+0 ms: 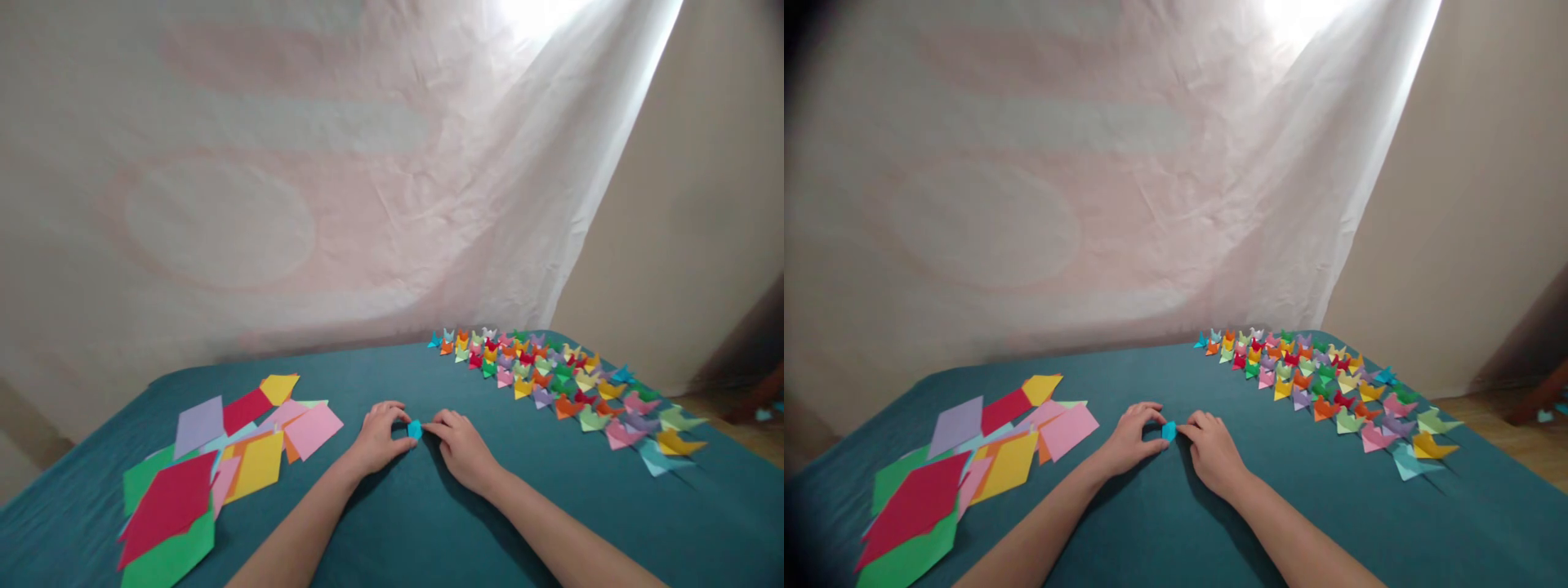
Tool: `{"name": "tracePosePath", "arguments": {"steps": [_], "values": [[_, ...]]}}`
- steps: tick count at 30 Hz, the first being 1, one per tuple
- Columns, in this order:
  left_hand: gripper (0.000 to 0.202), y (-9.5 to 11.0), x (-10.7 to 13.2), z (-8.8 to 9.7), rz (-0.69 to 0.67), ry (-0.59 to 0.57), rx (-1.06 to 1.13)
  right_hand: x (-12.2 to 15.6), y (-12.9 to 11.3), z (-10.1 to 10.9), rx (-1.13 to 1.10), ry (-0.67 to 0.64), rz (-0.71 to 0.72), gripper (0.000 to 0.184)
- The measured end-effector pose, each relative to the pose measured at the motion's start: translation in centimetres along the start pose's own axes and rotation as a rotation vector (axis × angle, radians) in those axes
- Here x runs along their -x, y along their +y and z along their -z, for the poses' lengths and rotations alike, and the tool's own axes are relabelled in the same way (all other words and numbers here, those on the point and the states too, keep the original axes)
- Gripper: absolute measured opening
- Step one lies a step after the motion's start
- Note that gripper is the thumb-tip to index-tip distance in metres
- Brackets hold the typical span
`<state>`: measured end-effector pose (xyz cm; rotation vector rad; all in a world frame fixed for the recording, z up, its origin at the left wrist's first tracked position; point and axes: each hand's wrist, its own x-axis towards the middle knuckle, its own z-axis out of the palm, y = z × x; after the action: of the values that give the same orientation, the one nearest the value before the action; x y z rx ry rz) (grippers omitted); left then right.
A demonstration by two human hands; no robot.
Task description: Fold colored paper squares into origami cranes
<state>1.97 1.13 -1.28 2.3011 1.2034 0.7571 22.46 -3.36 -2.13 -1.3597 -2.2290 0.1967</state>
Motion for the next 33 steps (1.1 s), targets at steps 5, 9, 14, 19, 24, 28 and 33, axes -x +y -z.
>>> {"name": "tracePosePath", "arguments": {"steps": [5,9,14,19,24,28,33], "values": [[0.029,0.4,0.1,-0.3,0.013,0.005,0.142,-0.1,0.5,-0.4,-0.164,0.103,-0.029,0.037],[0.026,0.9,0.1,-0.9,0.016,-0.005,0.305,-0.2,0.7,-0.6,-0.303,0.116,-0.046,0.039],[0.032,1.7,0.1,-1.5,0.037,0.02,0.446,-0.3,0.2,-0.4,-0.547,0.133,-0.139,0.026],[0.029,2.4,0.2,-2.0,0.04,0.003,0.491,-0.4,-0.2,0.2,-0.694,0.137,-0.201,0.023],[0.014,2.9,0.4,-1.9,0.004,-0.056,0.41,-0.4,-0.1,0.2,-0.749,0.141,-0.208,0.023],[0.029,3.1,0.3,-1.5,-0.03,-0.096,0.328,-0.5,-0.2,0.3,-0.781,0.134,-0.204,0.024],[0.029,3.1,0.3,-1.4,0.001,-0.08,0.286,-0.5,-0.1,0.3,-0.787,0.075,-0.173,0.024]]}}
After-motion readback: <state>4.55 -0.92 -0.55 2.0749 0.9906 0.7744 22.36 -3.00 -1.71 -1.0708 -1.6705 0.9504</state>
